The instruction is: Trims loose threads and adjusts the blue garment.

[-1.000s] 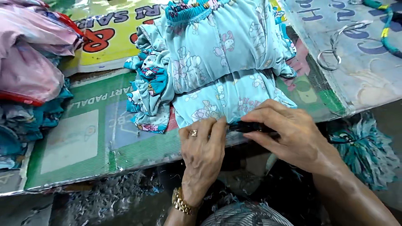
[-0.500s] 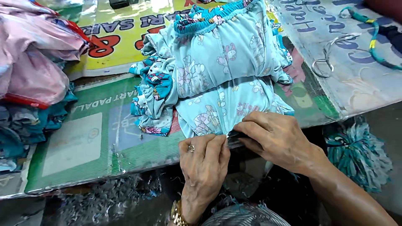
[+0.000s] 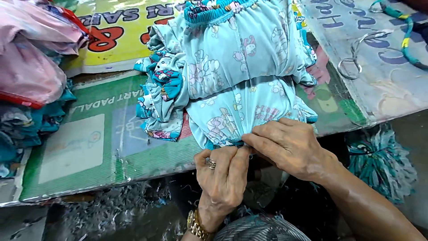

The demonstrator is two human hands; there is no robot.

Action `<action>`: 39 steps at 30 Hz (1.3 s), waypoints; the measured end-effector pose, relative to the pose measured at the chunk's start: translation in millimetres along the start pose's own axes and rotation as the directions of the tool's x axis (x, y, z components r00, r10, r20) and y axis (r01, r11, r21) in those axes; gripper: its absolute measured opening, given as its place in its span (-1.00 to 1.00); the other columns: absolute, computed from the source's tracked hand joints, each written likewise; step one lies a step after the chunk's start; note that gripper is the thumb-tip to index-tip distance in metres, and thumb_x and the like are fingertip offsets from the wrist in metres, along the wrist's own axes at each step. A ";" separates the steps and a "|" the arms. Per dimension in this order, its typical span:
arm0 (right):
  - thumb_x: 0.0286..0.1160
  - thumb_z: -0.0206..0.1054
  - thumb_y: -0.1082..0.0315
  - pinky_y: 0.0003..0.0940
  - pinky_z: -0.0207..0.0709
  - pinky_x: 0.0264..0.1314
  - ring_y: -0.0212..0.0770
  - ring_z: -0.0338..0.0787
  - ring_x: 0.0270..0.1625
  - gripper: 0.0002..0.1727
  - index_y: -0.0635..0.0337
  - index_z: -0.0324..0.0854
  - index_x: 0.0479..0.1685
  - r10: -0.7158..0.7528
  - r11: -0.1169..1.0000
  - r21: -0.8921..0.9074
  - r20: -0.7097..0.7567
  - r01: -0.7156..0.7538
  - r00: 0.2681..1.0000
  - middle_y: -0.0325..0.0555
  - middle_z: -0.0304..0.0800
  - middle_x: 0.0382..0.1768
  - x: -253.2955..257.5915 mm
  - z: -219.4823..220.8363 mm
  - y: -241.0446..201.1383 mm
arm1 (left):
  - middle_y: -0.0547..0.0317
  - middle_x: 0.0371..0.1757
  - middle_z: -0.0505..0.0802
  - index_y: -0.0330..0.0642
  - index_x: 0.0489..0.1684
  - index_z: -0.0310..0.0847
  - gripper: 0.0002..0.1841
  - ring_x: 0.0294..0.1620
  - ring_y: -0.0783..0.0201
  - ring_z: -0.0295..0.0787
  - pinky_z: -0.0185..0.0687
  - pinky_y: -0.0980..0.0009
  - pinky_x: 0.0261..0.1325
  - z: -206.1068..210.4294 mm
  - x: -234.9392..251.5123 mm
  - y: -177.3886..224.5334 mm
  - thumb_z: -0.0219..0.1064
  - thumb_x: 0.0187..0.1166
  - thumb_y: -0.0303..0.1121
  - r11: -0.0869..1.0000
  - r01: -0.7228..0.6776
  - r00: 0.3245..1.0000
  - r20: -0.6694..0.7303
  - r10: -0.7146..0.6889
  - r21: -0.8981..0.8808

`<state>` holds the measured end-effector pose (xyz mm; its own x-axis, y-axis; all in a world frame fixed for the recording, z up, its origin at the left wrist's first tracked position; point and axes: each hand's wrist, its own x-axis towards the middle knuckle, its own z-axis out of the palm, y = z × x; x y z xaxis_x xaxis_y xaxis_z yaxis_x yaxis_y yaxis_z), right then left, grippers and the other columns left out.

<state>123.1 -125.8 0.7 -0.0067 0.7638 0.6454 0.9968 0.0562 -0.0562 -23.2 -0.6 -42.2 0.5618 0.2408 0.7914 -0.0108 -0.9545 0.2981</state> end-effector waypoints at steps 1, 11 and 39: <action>0.65 0.33 0.37 -0.33 0.44 -0.41 -0.15 0.72 -0.36 -0.83 0.20 0.82 -0.01 -0.013 1.000 0.014 -0.009 0.013 1.000 -0.02 0.85 -0.26 -1.1 1.0 2.0 | 0.14 -0.27 0.78 -0.13 -0.14 0.71 -0.91 -0.19 0.27 0.65 0.37 0.27 0.13 0.7 -0.2 -0.3 0.31 0.67 -0.35 1.000 0.003 1.000 -0.006 -0.003 -0.004; 0.68 0.25 0.43 -0.31 0.46 -0.42 -0.13 0.72 -0.38 -0.80 0.24 0.83 -0.07 -0.040 0.998 0.042 0.018 0.039 0.999 0.00 0.84 -0.29 -2.3 2.0 5.9 | 0.15 -0.25 0.77 -0.11 -0.15 0.65 -0.87 -0.17 0.28 0.65 0.39 0.30 0.15 2.6 -0.4 2.7 0.24 0.73 -0.30 0.999 -0.007 1.000 0.005 0.007 -0.052; 0.53 0.28 0.33 -0.57 0.60 -0.21 -0.44 0.74 -0.19 -0.82 0.21 0.77 -0.26 0.176 0.917 0.349 0.082 -0.194 0.981 -0.19 0.79 -0.25 -7.2 -41.6 45.9 | 0.10 0.09 0.87 -0.11 -0.06 0.76 -0.90 0.20 0.23 0.74 0.43 0.22 0.38 -5.1 38.4 -35.8 0.35 0.65 -0.37 0.988 -0.012 0.991 0.126 0.031 -0.152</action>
<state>172.2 -155.4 25.2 0.1629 0.8118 0.5608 0.8875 0.1278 -0.4427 -5.5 43.7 -19.8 0.6613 0.1865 0.7266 -0.1428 -0.9196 0.3660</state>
